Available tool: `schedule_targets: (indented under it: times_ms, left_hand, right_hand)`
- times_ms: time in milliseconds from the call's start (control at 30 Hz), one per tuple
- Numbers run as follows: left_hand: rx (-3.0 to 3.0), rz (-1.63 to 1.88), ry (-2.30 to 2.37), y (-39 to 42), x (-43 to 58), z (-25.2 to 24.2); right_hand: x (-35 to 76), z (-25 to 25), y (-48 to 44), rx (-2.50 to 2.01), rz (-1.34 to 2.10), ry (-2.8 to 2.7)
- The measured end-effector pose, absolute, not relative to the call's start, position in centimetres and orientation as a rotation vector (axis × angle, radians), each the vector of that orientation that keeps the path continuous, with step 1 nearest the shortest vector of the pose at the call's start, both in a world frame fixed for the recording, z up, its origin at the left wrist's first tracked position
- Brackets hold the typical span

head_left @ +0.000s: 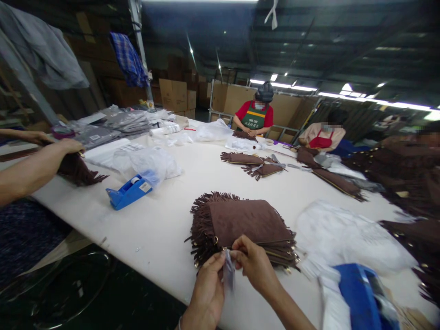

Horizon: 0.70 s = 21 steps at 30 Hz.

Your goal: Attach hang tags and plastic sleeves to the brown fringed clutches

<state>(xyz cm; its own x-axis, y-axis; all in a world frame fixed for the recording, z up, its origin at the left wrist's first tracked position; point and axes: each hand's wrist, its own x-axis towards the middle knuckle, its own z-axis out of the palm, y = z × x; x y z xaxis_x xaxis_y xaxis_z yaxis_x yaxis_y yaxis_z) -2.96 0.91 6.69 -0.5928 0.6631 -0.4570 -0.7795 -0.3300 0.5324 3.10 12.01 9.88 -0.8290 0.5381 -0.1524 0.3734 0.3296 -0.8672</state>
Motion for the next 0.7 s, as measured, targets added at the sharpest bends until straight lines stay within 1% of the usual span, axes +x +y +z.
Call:
schedule_targets:
  times_ms: [67,233,300,533,700]
  left_hand:
    - [-0.221,2.017,0.951,0.9,-2.8,6.6]
    - [-0.272,2.078,0.968,1.0,-2.4,6.5]
    - [-0.249,2.116,0.972,1.1,-2.2,6.6]
    - [-0.232,2.191,1.071,1.2,-1.7,6.5]
    - [-0.308,2.081,0.891,0.7,-2.5,5.8]
  right_hand:
    - [3.3,9.8,11.4,-0.871,1.486,-2.370]
    - [3.7,10.0,10.0,-0.850,1.217,-2.358]
    - [3.8,10.2,9.6,-0.818,1.200,-2.362]
    - [4.0,8.9,8.6,-0.808,1.502,-2.205]
    - [4.1,7.5,8.6,-0.769,1.683,-2.044]
